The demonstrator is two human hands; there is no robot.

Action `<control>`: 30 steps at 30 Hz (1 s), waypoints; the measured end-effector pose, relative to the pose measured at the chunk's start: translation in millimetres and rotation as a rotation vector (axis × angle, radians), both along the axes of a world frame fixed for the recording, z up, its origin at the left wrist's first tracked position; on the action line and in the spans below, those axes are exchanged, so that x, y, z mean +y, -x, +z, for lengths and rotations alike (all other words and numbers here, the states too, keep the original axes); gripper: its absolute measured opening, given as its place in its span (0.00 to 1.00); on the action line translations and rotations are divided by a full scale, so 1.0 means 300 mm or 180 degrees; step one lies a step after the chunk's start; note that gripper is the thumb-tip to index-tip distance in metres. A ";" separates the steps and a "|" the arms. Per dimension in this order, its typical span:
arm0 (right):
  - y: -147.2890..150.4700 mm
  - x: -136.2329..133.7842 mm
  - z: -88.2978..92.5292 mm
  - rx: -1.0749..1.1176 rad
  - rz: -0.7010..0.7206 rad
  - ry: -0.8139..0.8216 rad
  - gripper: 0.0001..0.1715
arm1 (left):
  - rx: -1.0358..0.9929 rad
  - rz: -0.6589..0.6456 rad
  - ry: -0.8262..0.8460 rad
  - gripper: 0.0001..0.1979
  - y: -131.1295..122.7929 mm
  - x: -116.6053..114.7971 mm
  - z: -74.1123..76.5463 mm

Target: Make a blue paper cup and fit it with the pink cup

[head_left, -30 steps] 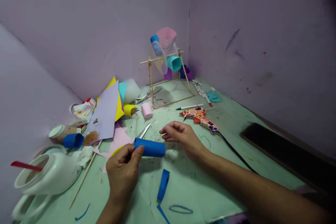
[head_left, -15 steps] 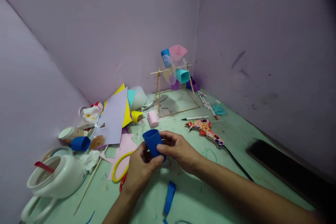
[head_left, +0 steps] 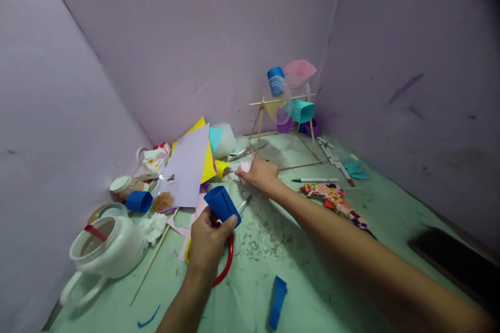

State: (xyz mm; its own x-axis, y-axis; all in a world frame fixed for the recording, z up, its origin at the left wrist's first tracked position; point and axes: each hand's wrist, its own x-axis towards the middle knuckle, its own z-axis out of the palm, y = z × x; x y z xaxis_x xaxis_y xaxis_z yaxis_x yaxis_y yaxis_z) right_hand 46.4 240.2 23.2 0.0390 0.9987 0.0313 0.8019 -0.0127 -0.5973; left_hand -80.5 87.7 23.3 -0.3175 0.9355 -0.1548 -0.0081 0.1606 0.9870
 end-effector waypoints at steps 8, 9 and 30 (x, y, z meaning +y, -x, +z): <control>-0.132 -0.143 0.029 0.0786 0.0575 -0.0039 0.32 | 0.0591 -0.0166 -0.0151 0.19 -0.026 -0.016 0.033; -0.166 -0.195 0.022 0.0940 0.0730 -0.0030 0.31 | 0.0741 -0.0219 -0.0119 0.18 -0.036 -0.020 0.043; -0.309 -0.456 -0.165 0.2312 0.1642 -0.0005 0.27 | 0.1861 -0.1177 0.0152 0.06 -0.130 -0.051 0.009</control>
State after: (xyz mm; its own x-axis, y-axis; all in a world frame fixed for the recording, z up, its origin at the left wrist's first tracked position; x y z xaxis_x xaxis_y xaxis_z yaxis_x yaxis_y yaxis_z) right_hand 139.2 103.5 -26.2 -0.4049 0.8974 0.1753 0.1308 0.2466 -0.9602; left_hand -41.6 72.3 25.9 -0.0228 0.9948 -0.0993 0.5867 0.0938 0.8044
